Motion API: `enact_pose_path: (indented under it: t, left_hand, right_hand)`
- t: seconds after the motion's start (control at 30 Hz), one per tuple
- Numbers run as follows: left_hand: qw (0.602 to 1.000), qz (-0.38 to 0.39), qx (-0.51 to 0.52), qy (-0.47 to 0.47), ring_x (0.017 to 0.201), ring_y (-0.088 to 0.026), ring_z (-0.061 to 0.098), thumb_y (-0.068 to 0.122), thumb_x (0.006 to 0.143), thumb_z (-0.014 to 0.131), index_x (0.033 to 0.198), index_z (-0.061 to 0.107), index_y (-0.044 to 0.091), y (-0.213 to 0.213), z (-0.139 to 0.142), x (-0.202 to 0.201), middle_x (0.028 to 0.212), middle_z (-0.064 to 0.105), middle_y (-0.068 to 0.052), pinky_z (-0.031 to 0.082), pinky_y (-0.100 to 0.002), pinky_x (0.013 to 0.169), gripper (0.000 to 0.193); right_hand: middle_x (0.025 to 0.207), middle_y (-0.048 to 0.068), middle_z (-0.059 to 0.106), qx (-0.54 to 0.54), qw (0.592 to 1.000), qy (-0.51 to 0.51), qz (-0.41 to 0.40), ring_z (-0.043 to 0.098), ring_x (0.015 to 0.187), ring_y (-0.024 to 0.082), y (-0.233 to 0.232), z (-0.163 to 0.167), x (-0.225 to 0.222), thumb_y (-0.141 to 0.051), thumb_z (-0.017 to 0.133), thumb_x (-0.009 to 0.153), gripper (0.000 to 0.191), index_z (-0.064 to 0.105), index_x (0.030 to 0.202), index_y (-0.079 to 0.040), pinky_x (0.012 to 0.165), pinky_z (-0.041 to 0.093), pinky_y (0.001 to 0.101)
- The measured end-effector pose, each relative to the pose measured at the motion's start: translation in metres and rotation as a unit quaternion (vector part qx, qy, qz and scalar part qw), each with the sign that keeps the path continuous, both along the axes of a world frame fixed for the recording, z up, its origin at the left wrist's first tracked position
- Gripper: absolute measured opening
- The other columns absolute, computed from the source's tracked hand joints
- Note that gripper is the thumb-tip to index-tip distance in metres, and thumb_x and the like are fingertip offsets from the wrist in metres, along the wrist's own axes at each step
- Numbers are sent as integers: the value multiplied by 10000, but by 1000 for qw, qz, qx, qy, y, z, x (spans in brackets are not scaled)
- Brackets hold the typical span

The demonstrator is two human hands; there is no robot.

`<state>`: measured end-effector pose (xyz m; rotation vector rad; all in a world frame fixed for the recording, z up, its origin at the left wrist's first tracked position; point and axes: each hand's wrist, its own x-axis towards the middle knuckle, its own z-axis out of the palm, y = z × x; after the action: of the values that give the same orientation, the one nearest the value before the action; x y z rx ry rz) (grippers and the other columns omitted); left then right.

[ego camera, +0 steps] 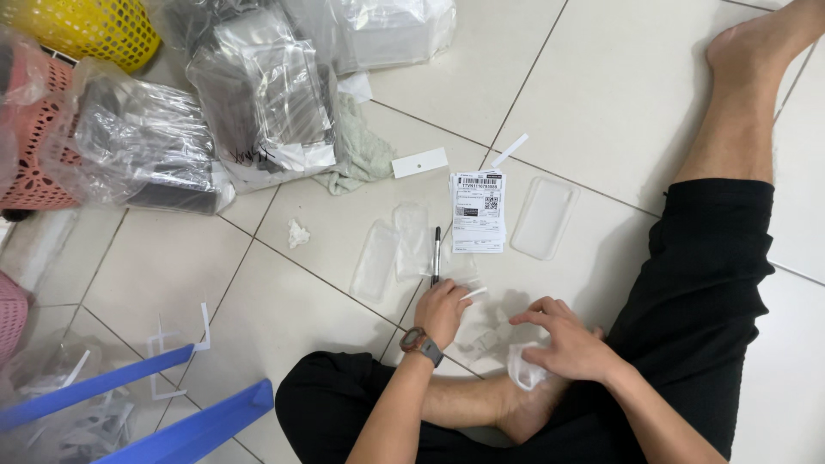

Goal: The person sorts and matches printed shipping labels with packaged phone cases and accessories on the floor. They then retrieve clear plastic bags, place items inside, and seal them for shipment.

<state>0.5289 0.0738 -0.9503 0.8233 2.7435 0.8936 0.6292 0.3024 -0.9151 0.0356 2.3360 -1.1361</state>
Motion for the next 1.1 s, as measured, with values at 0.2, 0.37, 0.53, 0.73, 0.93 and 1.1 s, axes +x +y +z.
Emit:
enact_pose_path:
  t: [0.2,0.37,0.53,0.73,0.93,1.1]
  left_hand:
    - [972,138,70,-176,661,-263,637,196,889,792,973,732,53,-16,74,-5,849,713,-102,528,-413,626,177]
    - [992,-19,100,78,872,-239,685,78,811,706,969,663,68,11,128,24,1141,741,-70,567,-353,693,164]
    - [964,-224,66,127,991,-279,671,100,793,686,1037,687,63,38,123,49,1235,727,-132,539,-378,806,247]
    - [953,65,244,-165,706,-254,655,174,951,665,1031,712,44,70,72,-7,880,739,-109,518,-362,642,160]
    - [991,95,88,-42,867,-328,677,192,893,735,1028,686,41,140,15,-56,970,685,-146,546,-438,742,208]
    - [992,122,6,-32,909,-371,668,204,953,680,1018,696,69,150,-4,-54,1006,691,-124,535,-468,766,150]
  right_hand:
    - [1546,180,408,-379,907,-83,166,504,1338,351,9,11,4,-412,898,616,1138,331,1518,-11,1120,408,524]
    - [1567,303,428,-767,609,-177,-100,436,1459,370,-6,14,-14,-619,779,776,1134,326,1556,69,1202,363,462]
    - [1279,245,691,-508,747,-103,-416,686,1182,321,5,17,-39,-277,563,968,499,575,1318,78,998,565,426]
    - [1109,207,766,-407,803,5,-436,726,1048,290,47,18,-42,-192,541,1033,337,659,1226,57,916,590,382]
    - [1036,135,774,-419,786,72,-449,756,962,269,77,14,-34,-111,600,987,225,670,1165,9,798,631,395]
    - [950,67,704,-470,755,173,-423,697,845,194,131,5,-6,-136,607,1030,179,684,1174,-63,720,612,335]
